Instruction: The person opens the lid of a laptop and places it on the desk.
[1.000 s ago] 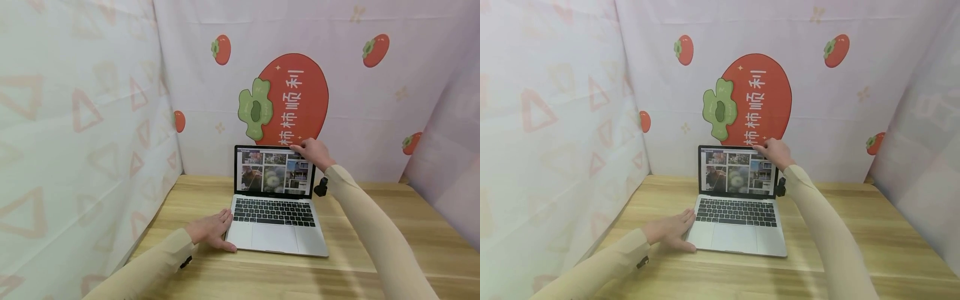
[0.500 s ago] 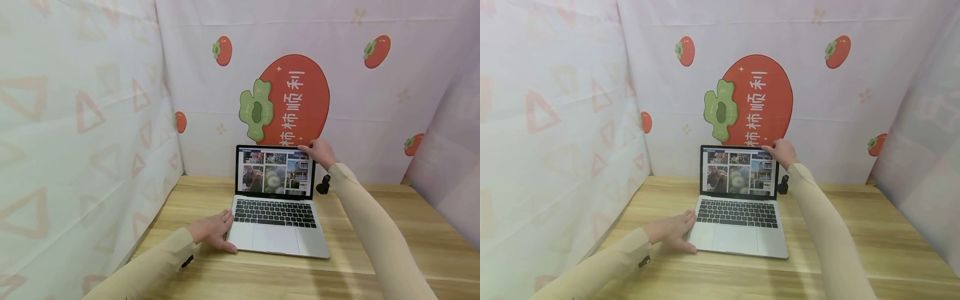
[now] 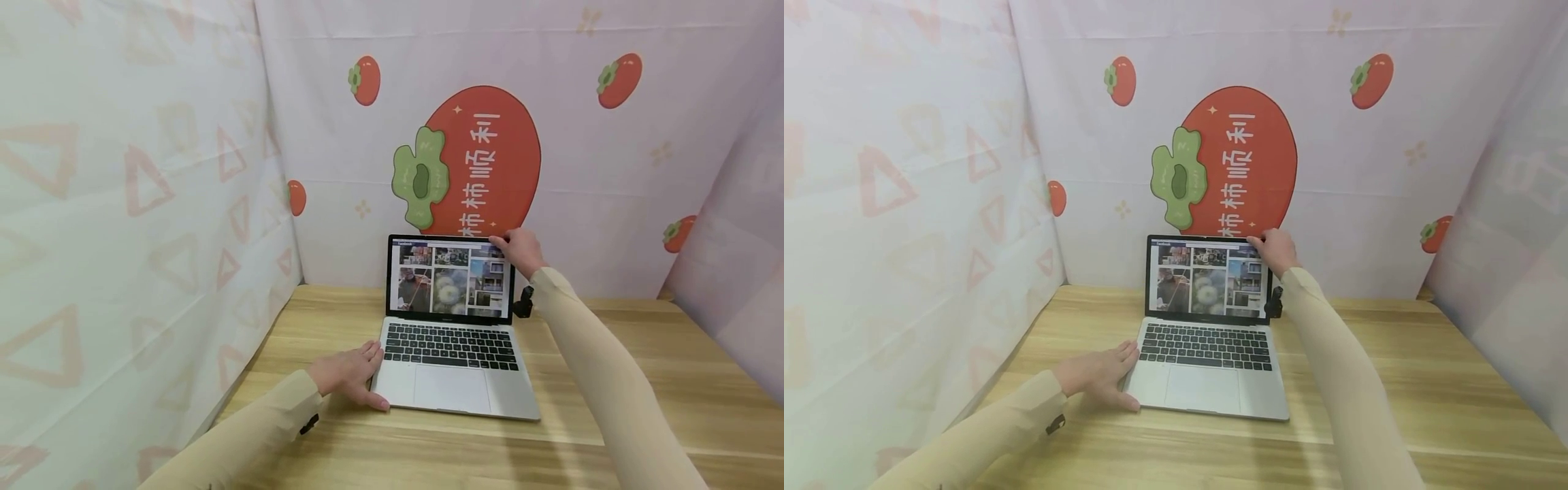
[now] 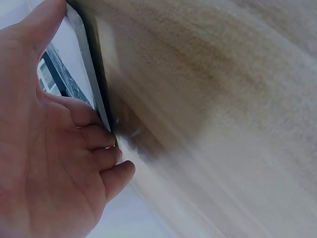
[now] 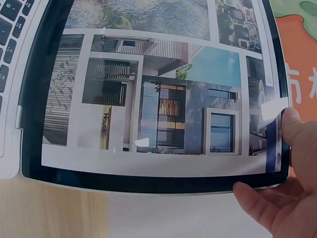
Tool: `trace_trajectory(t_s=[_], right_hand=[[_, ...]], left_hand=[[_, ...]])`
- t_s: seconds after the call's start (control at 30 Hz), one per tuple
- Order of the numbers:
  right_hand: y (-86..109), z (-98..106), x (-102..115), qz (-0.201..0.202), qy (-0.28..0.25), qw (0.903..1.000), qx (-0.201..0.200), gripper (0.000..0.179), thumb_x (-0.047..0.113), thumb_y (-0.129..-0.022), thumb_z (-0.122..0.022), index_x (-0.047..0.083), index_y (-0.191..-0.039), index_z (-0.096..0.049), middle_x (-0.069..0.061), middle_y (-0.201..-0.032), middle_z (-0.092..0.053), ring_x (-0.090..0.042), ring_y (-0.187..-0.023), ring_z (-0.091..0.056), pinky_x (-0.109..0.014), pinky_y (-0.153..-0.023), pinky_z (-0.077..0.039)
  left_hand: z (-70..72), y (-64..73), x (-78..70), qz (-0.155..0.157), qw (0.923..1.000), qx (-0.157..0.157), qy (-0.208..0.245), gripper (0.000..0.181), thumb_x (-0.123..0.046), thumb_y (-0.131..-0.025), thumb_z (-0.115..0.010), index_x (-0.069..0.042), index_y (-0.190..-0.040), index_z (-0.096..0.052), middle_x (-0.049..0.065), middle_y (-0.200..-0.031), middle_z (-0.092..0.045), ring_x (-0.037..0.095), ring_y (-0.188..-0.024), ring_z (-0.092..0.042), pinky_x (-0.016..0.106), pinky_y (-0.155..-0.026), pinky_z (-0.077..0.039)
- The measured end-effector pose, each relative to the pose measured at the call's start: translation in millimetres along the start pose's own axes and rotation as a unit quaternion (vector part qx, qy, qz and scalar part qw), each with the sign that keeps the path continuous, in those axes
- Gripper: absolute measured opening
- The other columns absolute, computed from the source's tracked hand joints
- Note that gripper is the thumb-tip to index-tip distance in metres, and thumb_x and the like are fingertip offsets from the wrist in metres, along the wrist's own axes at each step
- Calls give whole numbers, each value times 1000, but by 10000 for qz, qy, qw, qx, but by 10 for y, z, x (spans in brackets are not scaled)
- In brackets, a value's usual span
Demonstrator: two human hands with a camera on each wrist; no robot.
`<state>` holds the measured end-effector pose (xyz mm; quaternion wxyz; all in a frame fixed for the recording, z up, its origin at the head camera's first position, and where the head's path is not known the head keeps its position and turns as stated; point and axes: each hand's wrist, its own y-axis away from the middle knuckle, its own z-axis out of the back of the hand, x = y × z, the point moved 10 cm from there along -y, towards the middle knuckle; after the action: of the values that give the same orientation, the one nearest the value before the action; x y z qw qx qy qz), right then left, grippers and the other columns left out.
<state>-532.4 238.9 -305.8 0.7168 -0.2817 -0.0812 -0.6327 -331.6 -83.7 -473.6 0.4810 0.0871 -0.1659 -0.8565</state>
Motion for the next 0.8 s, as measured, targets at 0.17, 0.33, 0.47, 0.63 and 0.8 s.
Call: trace_trajectory(t_s=[0.17, 0.33, 0.47, 0.63, 0.8], right_hand=[[21, 27, -2, 105, 299, 9995, 41, 44, 43, -100, -52, 4, -84, -63, -4, -59, -46, -21, -54, -44, -32, -52, -35], [58, 77, -25, 83, 481, 9986, 190, 44, 44, -101, -49, 5, -84, -59, -4, -62, -46, -21, -57, -44, -32, -53, -35], [116, 130, 32, 292, 417, 9984, 233, 41, 41, -102, -48, 4, -91, -62, -7, -64, -48, -22, -58, -44, -34, -55, -35], [181, 136, 113, 701, 439, 9960, 336, 40, 35, -103, -48, 1, -117, -62, -12, -78, -59, -23, -62, -49, -36, -59, -39], [270, 69, 104, 921, 414, 9923, 713, 55, 31, -104, -47, -3, -146, -37, -26, -122, -60, -39, -97, -62, -51, -82, -50]], left_hand=[[34, 3, 3, -27, 10000, -24, 65, 122, -88, -73, -49, -3, -156, -21, 14, -165, -13, 27, -153, -14, 37, -123, -19], [52, 3, -10, -32, 10000, -18, -41, 124, -88, -71, -52, -3, -155, -23, 15, -165, -14, 28, -153, -15, 39, -123, -21], [69, 10, -17, -24, 9999, -86, -84, 124, -89, -70, -51, -3, -155, -24, 14, -165, -14, 28, -153, -15, 39, -123, -21], [96, 39, 6, -20, 9998, -163, 102, 117, -86, -76, -48, -4, -155, -24, 15, -164, -14, 29, -153, -14, 41, -123, -21], [225, 14, 65, -109, 9989, -390, 244, 101, -79, -86, -41, -6, -154, -28, 17, -163, -17, 32, -152, -17, 44, -122, -24]])
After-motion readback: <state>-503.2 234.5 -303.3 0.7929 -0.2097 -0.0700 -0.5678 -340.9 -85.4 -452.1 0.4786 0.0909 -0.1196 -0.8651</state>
